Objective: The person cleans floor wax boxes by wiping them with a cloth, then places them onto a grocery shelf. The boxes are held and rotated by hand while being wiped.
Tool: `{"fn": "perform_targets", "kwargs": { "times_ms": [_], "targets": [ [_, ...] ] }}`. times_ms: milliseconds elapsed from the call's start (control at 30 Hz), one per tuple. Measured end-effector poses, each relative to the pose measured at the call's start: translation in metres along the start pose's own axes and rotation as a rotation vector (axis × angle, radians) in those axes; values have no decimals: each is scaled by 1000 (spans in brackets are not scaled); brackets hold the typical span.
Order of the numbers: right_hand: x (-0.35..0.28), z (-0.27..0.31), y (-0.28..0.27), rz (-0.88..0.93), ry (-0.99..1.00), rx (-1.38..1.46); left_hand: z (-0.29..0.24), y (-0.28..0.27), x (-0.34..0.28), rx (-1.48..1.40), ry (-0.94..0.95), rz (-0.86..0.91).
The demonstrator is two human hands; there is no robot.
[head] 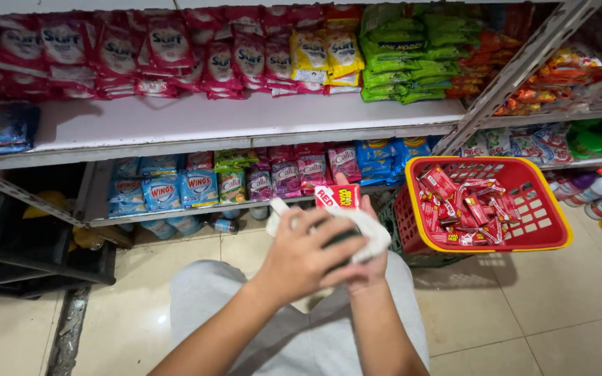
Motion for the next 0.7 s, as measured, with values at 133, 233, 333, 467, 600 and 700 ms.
{"fn": "perform_targets", "kwargs": {
  "times_ms": [133,233,333,467,600,700],
  "targets": [
    [-2,-5,7,157,-15,107,8,4,-4,-103,59,48],
    [-10,-17,-3,-37,15,-7,16,-8,-1,-94,15,-3],
    [-8,-18,-14,-203,36,-81,25,-16,2,-51,-55,-83],
    [-5,-5,-11,-131,-10,-20,9,-2,-16,-108,-97,-78],
    [-3,4,9,123,-27,101,-3,2,-18,-159,-31,1],
    [-6,-11,7,108,-7,108,3,-4,-13,-127,7,5]
  ]
}}
Point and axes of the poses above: each hand's wrist, its own x-axis towards the middle knuckle, its own y-axis out of the palm, z = x × y, the point moved 9 cm from there along x, towards the middle knuckle, and after that the axes turned 14 degrees about -x, right-handed, at the moved point
